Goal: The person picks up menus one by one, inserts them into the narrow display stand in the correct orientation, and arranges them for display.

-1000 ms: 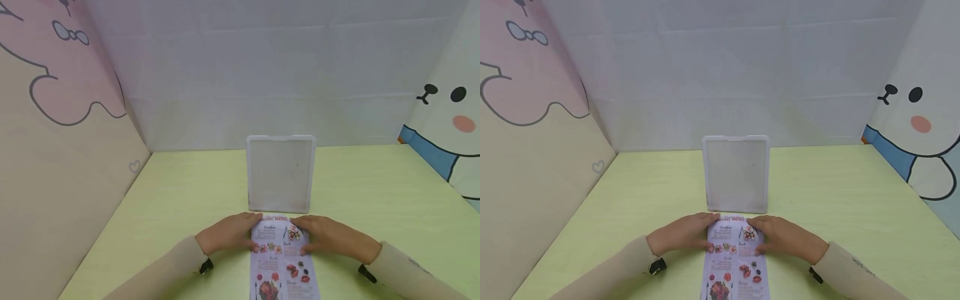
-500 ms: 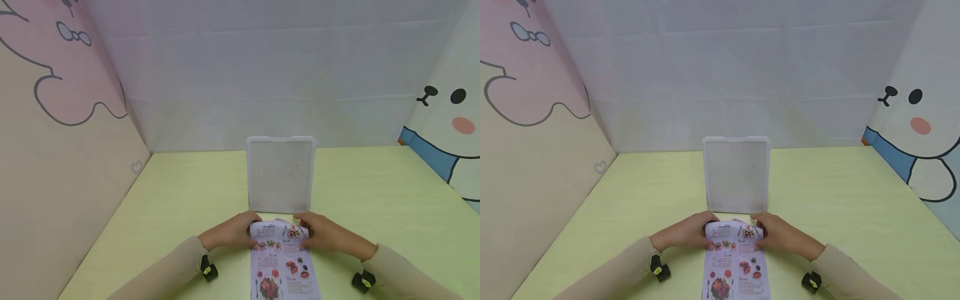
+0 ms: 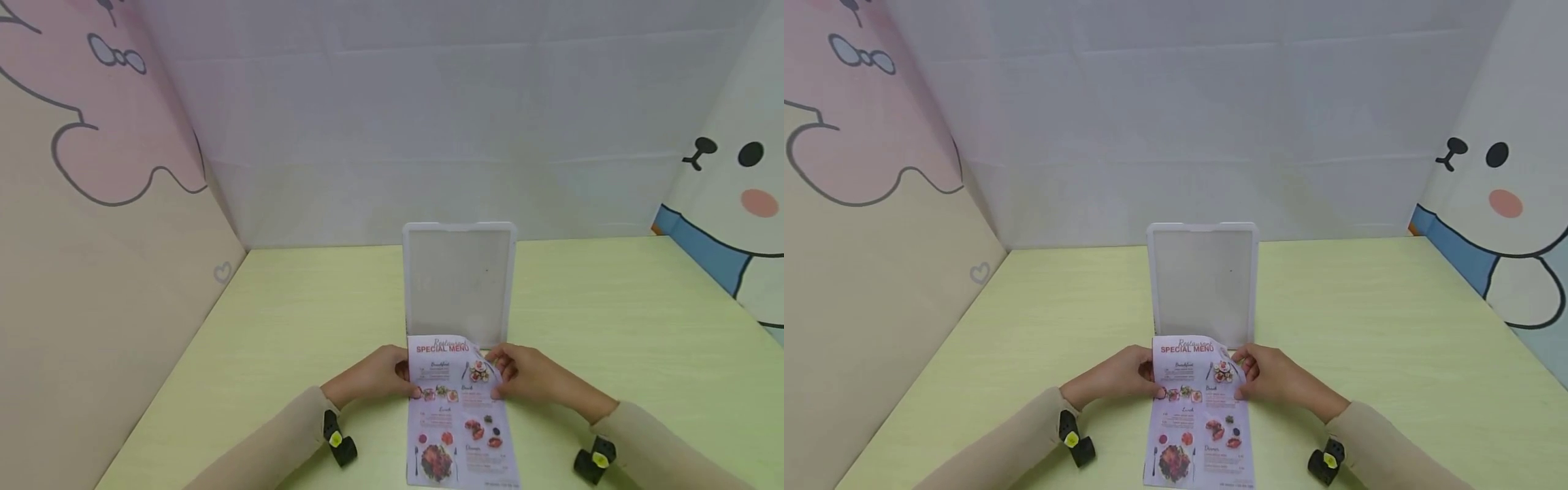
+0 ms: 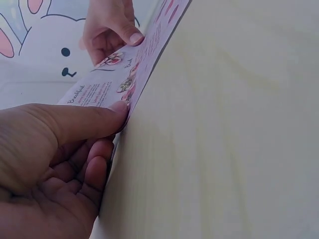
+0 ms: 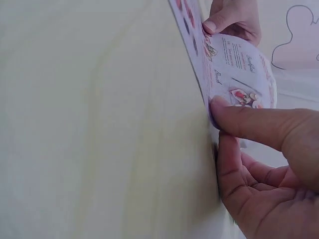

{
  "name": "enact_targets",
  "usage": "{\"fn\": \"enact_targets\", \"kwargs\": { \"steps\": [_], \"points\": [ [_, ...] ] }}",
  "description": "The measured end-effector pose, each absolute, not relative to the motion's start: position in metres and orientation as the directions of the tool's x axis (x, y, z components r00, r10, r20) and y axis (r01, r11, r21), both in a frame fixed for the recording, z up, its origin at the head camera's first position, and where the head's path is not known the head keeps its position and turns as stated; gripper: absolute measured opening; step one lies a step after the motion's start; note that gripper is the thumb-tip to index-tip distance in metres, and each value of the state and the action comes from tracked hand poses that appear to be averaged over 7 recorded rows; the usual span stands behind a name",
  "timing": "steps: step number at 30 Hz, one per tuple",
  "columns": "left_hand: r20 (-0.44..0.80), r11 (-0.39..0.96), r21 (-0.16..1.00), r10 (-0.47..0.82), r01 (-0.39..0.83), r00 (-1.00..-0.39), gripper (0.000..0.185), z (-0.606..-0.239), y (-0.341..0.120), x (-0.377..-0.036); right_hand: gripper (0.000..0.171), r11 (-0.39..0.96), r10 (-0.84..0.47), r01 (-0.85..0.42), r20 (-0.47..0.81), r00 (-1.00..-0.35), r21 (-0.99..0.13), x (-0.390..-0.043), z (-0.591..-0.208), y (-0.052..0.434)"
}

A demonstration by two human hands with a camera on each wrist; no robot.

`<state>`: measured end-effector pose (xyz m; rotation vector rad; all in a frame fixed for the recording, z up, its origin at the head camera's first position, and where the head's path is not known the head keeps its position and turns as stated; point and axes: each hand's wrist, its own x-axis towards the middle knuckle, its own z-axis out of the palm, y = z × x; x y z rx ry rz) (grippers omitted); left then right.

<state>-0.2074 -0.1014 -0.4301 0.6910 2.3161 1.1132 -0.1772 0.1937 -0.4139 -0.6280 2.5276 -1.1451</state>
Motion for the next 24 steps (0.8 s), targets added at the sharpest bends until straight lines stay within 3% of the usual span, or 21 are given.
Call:
{"fn": "enact_targets", "kwargs": {
  "steps": [6, 12, 24],
  "points": [
    [-0.197, 0.518, 0.827, 0.632, 0.219, -0.749, 0.023, -0.431, -0.103, -0.209, 0.032, 0.597, -0.478, -0.206, -0.137, -0.868, -0.775, -0.179, -0.415, 0.196],
    [-0.184, 0.495, 0.839, 0.649, 0.226, -0.738, 0.019, -0.432, -0.104, -0.211, 0.019, 0.556, -0.53, -0.195, -0.164, -0.832, -0.808, -0.183, -0.415, 0.198],
    [-0.19, 0.46, 0.865, 0.671, 0.201, -0.717, 0.014, -0.433, -0.105, -0.214, 0.019, 0.431, -0.626, -0.103, -0.214, -0.75, -0.896, -0.194, -0.415, 0.206]
  ]
}}
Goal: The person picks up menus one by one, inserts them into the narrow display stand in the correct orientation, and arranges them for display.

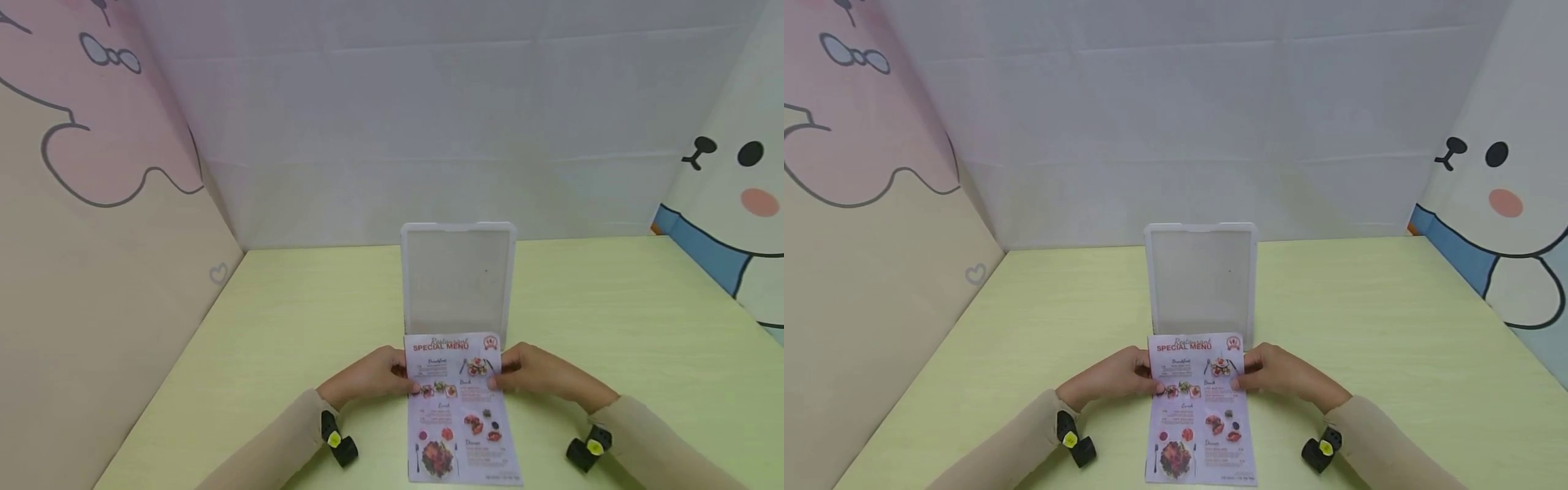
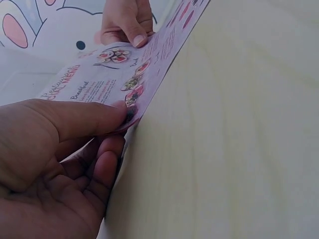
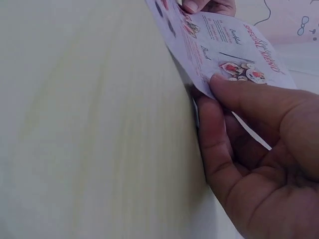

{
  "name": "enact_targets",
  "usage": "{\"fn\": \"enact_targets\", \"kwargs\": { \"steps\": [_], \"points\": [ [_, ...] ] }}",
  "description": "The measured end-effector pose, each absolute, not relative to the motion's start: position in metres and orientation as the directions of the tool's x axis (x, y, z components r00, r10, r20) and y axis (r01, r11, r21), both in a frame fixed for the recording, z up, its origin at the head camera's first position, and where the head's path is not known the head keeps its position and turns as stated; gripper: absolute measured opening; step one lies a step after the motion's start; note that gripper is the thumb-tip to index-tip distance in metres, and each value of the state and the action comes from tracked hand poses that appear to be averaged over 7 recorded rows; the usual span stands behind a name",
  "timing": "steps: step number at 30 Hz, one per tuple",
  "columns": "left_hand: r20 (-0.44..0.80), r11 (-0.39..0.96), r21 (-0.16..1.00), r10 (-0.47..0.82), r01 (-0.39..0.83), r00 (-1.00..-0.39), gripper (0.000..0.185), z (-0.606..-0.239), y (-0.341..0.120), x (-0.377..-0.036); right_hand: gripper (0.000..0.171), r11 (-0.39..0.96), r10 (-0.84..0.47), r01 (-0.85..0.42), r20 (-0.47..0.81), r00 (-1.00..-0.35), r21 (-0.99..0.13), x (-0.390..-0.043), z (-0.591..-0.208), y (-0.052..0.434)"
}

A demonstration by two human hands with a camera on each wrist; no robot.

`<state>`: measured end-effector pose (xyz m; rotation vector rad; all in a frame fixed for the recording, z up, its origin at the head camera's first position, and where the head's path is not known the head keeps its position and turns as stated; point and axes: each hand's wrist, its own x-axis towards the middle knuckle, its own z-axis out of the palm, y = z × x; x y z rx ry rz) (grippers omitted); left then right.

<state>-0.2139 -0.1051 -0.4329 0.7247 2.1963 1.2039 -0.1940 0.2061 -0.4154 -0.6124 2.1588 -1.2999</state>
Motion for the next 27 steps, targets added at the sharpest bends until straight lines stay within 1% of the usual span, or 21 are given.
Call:
{"fn": "enact_targets", "kwargs": {
  "steps": [5, 8, 13, 21, 27],
  "points": [
    [-0.208, 0.459, 0.871, 0.666, 0.175, -0.716, 0.013, -0.43, -0.105, -0.214, 0.02, 0.365, -0.69, -0.092, -0.203, -0.695, -0.926, -0.199, -0.415, 0.209],
    [-0.223, 0.466, 0.871, 0.657, 0.155, -0.72, 0.013, -0.429, -0.104, -0.214, 0.021, 0.358, -0.699, -0.089, -0.204, -0.685, -0.929, -0.201, -0.415, 0.209],
    [-0.239, 0.488, 0.86, 0.643, 0.148, -0.728, 0.014, -0.425, -0.104, -0.214, 0.021, 0.393, -0.677, -0.097, -0.217, -0.703, -0.914, -0.202, -0.413, 0.207],
    [-0.235, 0.497, 0.853, 0.641, 0.162, -0.731, 0.017, -0.417, -0.102, -0.218, 0.024, 0.393, -0.655, -0.111, -0.193, -0.73, -0.913, -0.203, -0.405, 0.206],
    [-0.207, 0.442, 0.887, 0.636, 0.132, -0.743, 0.022, -0.406, -0.1, -0.222, 0.032, 0.346, -0.65, -0.099, -0.163, -0.742, -0.933, -0.207, -0.399, 0.208]
  ]
}}
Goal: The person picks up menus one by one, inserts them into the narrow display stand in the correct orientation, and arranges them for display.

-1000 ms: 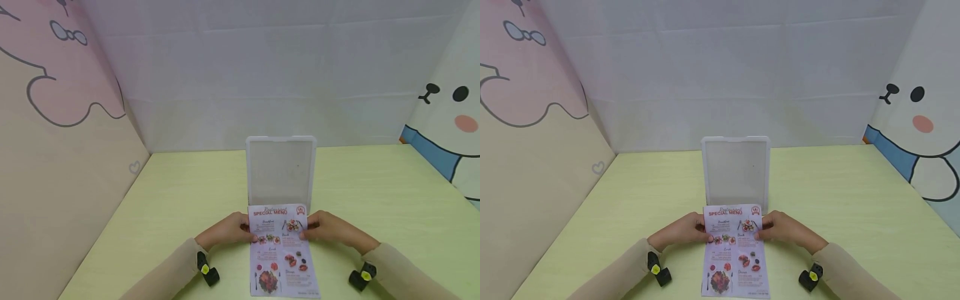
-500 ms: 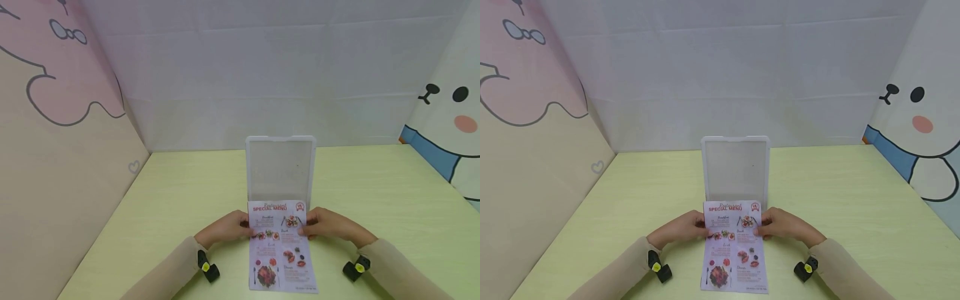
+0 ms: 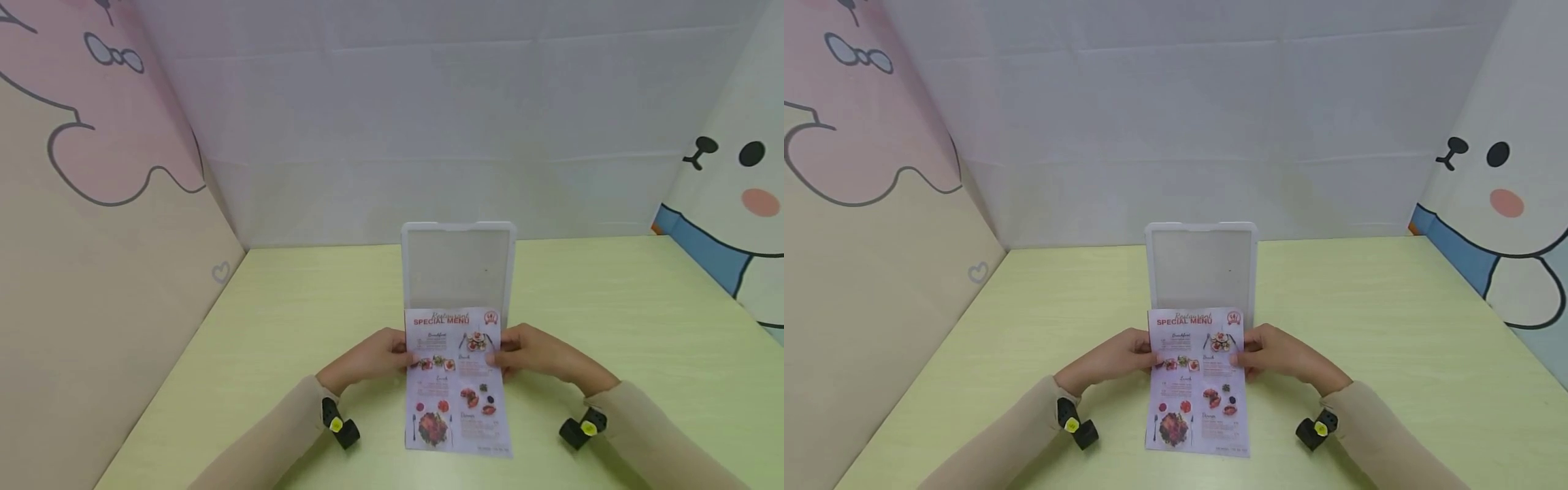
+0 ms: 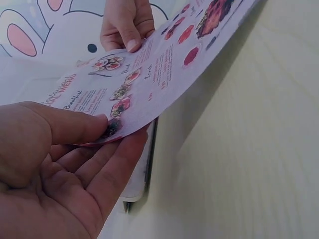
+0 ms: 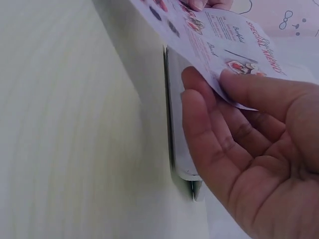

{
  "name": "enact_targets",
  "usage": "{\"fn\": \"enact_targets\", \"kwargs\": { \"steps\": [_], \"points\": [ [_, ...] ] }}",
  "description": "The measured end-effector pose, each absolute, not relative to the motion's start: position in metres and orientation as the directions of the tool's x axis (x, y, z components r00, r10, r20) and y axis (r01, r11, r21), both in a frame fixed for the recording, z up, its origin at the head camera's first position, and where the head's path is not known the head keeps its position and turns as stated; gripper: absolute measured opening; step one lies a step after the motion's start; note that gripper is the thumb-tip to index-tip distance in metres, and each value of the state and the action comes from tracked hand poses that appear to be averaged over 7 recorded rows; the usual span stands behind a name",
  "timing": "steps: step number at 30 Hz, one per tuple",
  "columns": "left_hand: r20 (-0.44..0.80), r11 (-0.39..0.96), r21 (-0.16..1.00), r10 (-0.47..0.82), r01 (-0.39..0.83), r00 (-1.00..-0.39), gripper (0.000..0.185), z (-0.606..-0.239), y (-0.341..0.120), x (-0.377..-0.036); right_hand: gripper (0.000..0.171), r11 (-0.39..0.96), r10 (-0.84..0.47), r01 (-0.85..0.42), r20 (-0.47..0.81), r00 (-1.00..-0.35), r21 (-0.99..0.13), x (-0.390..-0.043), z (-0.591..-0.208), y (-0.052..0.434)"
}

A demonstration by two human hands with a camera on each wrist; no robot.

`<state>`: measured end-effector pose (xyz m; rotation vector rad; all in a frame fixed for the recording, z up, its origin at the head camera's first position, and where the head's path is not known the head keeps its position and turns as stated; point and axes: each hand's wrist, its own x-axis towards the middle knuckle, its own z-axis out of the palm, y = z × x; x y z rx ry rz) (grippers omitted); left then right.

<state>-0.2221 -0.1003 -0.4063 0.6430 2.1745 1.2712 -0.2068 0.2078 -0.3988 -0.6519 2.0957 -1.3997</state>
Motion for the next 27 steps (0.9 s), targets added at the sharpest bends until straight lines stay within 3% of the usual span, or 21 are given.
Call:
{"fn": "enact_targets", "kwargs": {
  "steps": [8, 27],
  "points": [
    [-0.178, 0.387, 0.916, 0.628, 0.106, -0.757, 0.023, -0.393, -0.1, -0.228, 0.036, 0.329, -0.614, -0.038, -0.183, -0.768, -0.943, -0.207, -0.396, 0.206],
    [-0.102, 0.371, 0.914, 0.606, 0.167, -0.789, 0.027, -0.366, -0.099, -0.233, 0.038, 0.321, -0.689, -0.024, -0.216, -0.692, -0.947, -0.202, -0.397, 0.202]
  ]
}}
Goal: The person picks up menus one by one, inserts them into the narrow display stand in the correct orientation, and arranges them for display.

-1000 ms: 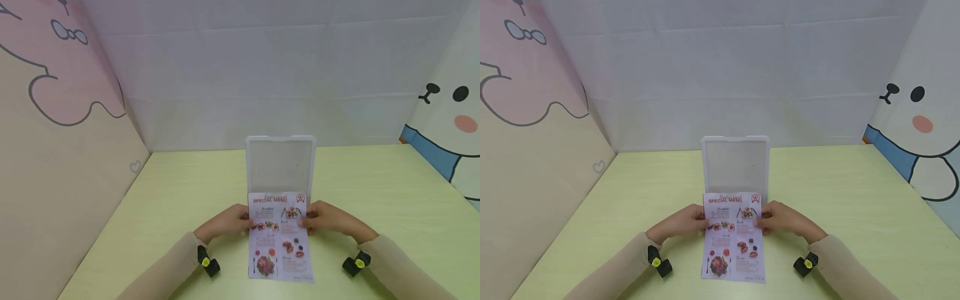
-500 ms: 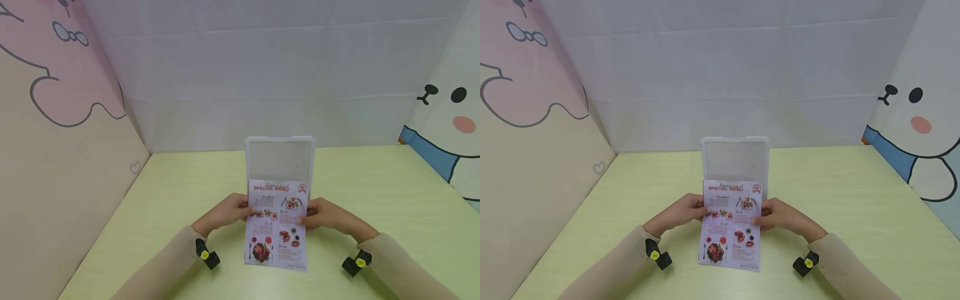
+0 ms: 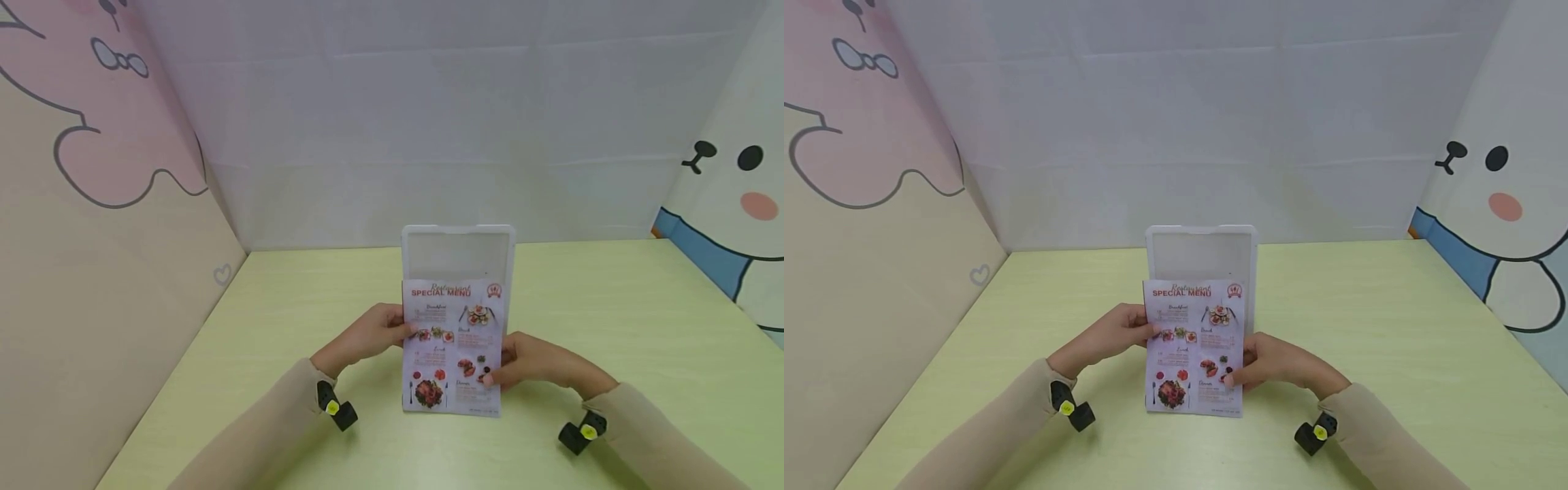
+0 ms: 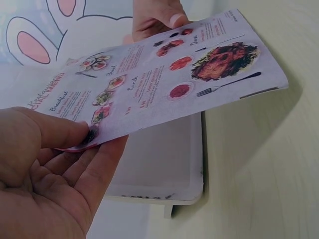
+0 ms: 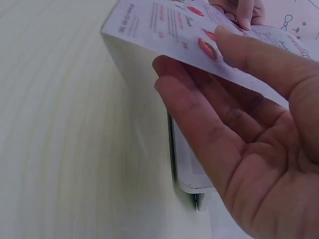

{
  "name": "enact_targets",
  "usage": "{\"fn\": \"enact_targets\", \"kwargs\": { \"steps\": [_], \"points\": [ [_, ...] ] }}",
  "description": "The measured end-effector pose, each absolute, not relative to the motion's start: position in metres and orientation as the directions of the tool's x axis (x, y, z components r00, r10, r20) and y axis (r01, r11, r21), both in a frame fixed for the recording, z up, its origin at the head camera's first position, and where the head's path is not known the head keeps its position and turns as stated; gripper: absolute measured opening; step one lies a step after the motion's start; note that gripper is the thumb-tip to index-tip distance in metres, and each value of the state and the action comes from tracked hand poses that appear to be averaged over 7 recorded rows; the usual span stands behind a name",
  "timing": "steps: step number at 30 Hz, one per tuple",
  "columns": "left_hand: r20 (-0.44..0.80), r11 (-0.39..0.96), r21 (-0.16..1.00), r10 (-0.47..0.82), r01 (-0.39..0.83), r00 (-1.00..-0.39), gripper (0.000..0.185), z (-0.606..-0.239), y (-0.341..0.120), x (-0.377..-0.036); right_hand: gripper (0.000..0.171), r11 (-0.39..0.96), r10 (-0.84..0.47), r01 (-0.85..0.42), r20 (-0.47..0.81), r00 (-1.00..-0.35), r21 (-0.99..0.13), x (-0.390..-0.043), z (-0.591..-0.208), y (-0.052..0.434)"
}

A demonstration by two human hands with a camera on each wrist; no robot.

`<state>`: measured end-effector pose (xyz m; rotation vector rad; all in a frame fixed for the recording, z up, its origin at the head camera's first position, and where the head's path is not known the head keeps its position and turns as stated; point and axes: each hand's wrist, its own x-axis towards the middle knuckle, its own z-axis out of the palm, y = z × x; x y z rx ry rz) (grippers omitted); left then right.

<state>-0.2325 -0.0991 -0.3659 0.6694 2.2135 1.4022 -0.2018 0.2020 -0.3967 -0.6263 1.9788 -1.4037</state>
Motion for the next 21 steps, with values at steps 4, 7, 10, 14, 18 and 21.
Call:
{"fn": "enact_targets", "kwargs": {
  "steps": [4, 7, 10, 14, 18, 21],
  "points": [
    [-0.09, 0.366, 0.914, 0.602, 0.174, -0.793, 0.029, -0.362, -0.098, -0.233, 0.037, 0.35, -0.678, -0.034, -0.228, -0.699, -0.936, -0.202, -0.395, 0.201],
    [-0.077, 0.354, 0.918, 0.6, 0.178, -0.797, 0.03, -0.36, -0.098, -0.233, 0.037, 0.362, -0.666, -0.05, -0.221, -0.713, -0.931, -0.202, -0.393, 0.201],
    [-0.063, 0.344, 0.92, 0.601, 0.187, -0.796, 0.032, -0.359, -0.098, -0.234, 0.038, 0.364, -0.652, -0.068, -0.202, -0.731, -0.929, -0.204, -0.389, 0.201],
    [-0.055, 0.34, 0.918, 0.616, 0.202, -0.786, 0.034, -0.358, -0.098, -0.234, 0.038, 0.361, -0.634, -0.092, -0.172, -0.754, -0.928, -0.206, -0.383, 0.2],
    [-0.062, 0.347, 0.914, 0.628, 0.208, -0.776, 0.038, -0.358, -0.097, -0.233, 0.037, 0.363, -0.617, -0.125, -0.138, -0.775, -0.923, -0.207, -0.379, 0.2],
    [-0.058, 0.344, 0.914, 0.634, 0.214, -0.771, 0.039, -0.357, -0.096, -0.233, 0.038, 0.371, -0.595, -0.151, -0.11, -0.796, -0.916, -0.21, -0.373, 0.201]
  ]
}}
